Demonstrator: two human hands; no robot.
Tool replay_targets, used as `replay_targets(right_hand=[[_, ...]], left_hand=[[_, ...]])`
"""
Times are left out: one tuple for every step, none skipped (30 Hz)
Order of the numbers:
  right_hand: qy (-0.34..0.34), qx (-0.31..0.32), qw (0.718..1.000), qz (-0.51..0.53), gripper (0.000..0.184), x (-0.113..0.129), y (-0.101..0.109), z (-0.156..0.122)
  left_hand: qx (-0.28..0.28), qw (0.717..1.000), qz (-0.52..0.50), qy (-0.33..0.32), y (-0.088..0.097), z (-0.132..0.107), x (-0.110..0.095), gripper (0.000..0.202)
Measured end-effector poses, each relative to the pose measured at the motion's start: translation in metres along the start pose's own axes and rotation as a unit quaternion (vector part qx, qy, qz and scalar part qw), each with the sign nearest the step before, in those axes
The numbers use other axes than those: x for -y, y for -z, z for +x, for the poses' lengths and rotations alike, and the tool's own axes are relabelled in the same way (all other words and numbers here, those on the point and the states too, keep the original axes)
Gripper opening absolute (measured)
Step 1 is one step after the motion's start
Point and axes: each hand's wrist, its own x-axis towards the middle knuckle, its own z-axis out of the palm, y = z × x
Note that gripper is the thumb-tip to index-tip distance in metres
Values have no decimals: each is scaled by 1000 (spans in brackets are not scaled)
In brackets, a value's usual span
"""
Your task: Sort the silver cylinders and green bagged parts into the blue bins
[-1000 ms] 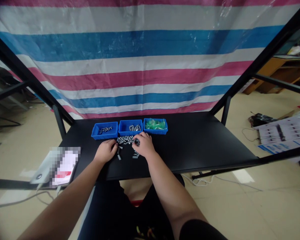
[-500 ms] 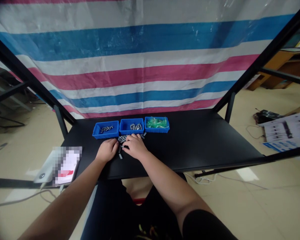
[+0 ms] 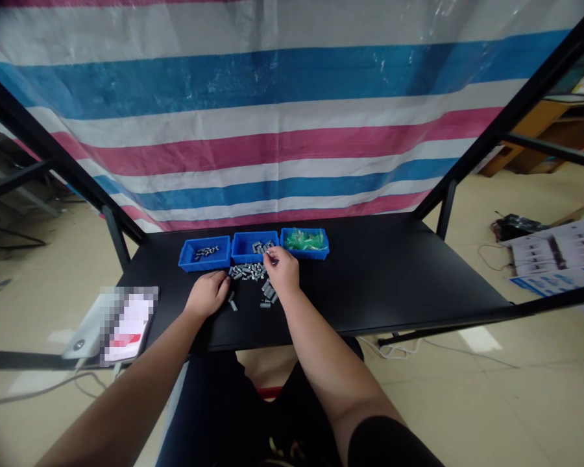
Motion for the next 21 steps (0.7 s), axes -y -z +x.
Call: replay_targets(right_hand=[[0,-7,1000,0,18,-2,-1,2],[-1,-10,1000,0,18,-4,-3,3],[-2,-10,1000,1,18,-5,-3,4],[-4,-9,1000,1,19,-6,-4,4],[-7,-7,1000,-2,21,-6,-4,4],[-8,-3,1000,-10,21,-6,-3,4],[-8,5,1000,-24,21,-5,-2,3],[-7,16,999,-43,21,-4,-1,3],[-6,29,998,-64,21,-3,1,2],[-3,43,996,-84,21,-2,2,1],[1,55,993,-101,21,-2,4,0],[7,62,992,-114,22,-1,5,0],[13,64,990,-122,24,-1,6,-1],[19,63,990,-128,24,-2,6,-1],[24,60,989,-131,24,-3,6,-1],[27,58,989,-132,24,-4,7,-2],[28,57,989,-132,23,-5,7,-2],[28,58,989,-131,24,-6,7,-2],[26,60,990,-128,25,-6,8,-3],[26,63,990,-125,26,-5,9,-4],[27,65,990,-122,28,-4,10,-6]], left_hand=[[-1,1000,0,-1,0,0,0,33],[-2,1000,0,-2,0,0,0,33],[-3,1000,0,-3,0,0,0,32],[-3,1000,1,-3,-1,0,0,32],[-2,1000,1,-2,-1,0,0,32],[-1,1000,2,-1,-1,0,0,32],[0,1000,3,-1,0,0,0,32],[1,1000,3,-1,0,0,0,32],[2,1000,4,0,0,0,0,32],[2,1000,5,0,0,0,0,32],[2,1000,5,1,0,0,0,32],[1,1000,4,0,-1,0,0,32],[0,1000,3,-1,-1,0,0,32],[-2,1000,2,-2,-1,0,1,31],[-4,1000,1,-3,-1,0,1,31],[-7,1000,0,-4,-1,0,1,31],[-9,1000,-1,-4,-2,0,1,31],[-10,1000,-1,-5,-2,0,1,31],[-11,1000,0,-5,-2,0,1,31],[-11,1000,0,-5,-2,0,1,31],[-11,1000,0,-6,-2,0,1,31]])
